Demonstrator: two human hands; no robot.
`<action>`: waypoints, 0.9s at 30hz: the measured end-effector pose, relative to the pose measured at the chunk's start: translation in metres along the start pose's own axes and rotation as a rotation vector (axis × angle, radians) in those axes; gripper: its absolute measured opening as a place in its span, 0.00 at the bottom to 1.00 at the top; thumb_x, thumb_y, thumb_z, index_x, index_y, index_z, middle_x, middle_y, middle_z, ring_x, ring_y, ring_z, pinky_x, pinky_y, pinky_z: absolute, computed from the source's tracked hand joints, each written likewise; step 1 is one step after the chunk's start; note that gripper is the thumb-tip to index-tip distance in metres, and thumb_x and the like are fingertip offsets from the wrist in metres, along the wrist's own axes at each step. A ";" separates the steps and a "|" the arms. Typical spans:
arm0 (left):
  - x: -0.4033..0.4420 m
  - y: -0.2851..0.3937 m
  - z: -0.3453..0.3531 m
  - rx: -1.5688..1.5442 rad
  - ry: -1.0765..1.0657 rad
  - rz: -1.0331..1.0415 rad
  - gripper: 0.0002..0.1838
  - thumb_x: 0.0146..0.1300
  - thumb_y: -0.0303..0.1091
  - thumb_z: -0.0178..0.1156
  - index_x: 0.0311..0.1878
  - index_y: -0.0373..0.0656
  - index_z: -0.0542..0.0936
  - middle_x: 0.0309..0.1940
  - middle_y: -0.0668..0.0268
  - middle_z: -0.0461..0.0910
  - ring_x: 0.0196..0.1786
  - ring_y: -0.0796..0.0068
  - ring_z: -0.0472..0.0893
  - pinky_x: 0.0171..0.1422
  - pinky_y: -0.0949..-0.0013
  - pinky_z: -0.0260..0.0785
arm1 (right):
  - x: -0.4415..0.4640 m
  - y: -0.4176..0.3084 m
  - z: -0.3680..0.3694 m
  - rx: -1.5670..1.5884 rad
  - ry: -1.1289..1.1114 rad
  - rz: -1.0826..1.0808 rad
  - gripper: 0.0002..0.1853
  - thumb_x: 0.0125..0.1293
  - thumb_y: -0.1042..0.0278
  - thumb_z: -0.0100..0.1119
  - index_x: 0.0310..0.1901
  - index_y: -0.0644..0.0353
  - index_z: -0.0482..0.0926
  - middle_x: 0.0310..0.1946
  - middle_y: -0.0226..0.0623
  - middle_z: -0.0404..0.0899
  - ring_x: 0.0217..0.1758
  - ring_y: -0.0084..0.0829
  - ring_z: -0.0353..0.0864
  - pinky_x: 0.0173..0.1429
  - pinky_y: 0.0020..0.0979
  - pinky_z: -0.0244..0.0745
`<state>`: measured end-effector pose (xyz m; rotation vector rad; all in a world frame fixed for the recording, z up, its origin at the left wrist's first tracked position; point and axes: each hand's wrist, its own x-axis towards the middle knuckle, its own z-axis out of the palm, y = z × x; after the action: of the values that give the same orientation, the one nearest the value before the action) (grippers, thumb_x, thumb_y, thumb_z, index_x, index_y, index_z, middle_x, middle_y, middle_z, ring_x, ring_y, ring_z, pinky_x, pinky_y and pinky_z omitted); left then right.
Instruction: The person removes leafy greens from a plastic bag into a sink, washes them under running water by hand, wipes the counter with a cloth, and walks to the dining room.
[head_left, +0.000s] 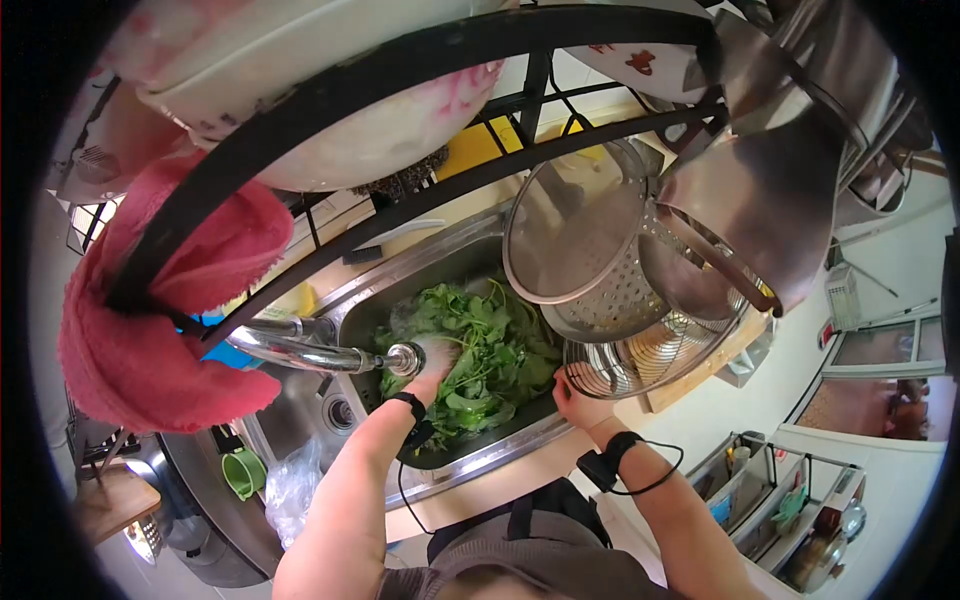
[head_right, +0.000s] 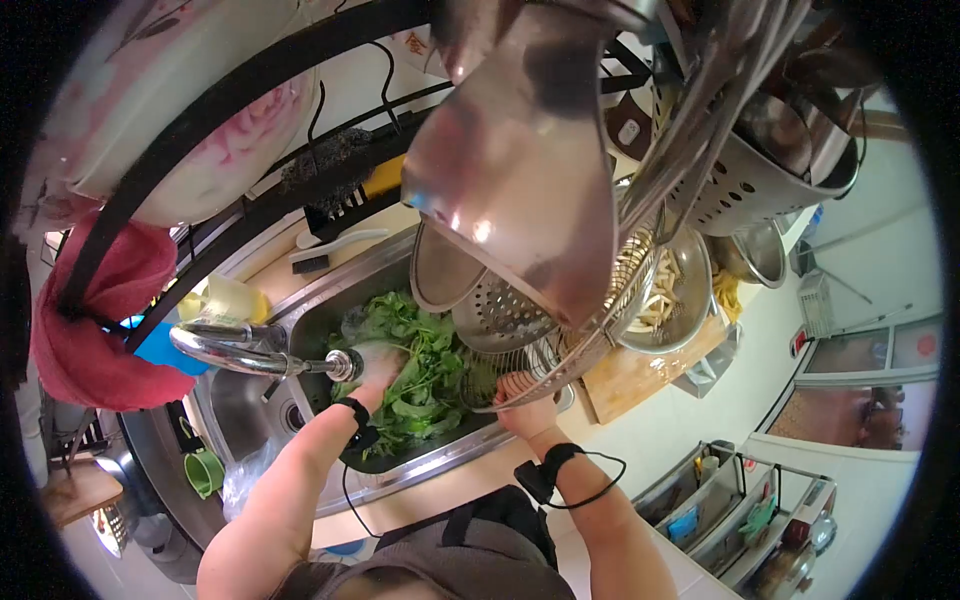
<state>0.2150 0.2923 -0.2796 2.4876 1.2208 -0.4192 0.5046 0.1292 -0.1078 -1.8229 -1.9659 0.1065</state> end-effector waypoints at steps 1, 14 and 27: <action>-0.009 0.003 -0.019 -0.118 0.029 0.084 0.27 0.58 0.32 0.59 0.63 0.42 0.71 0.59 0.56 0.75 0.58 0.58 0.75 0.61 0.54 0.64 | 0.000 -0.001 -0.001 0.012 -0.040 0.039 0.07 0.52 0.68 0.61 0.30 0.59 0.74 0.28 0.39 0.74 0.37 0.40 0.76 0.45 0.38 0.74; -0.063 0.057 -0.136 -2.138 -0.192 -0.294 0.20 0.61 0.43 0.60 0.52 0.41 0.79 0.46 0.63 0.83 0.46 0.69 0.83 0.51 0.65 0.77 | 0.001 -0.005 -0.011 0.069 -0.083 0.149 0.03 0.55 0.70 0.59 0.31 0.57 0.78 0.24 0.40 0.75 0.31 0.44 0.77 0.35 0.44 0.71; -0.071 0.036 -0.069 -0.580 0.433 -0.129 0.48 0.50 0.56 0.69 0.73 0.48 0.61 0.66 0.48 0.68 0.69 0.50 0.66 0.72 0.54 0.57 | 0.001 -0.007 -0.008 0.116 -0.097 0.154 0.07 0.51 0.67 0.62 0.31 0.58 0.76 0.29 0.38 0.75 0.38 0.41 0.77 0.44 0.41 0.74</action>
<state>0.2097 0.2506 -0.1831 2.0458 1.4124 0.4204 0.5008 0.1268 -0.0975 -1.9218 -1.8391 0.3558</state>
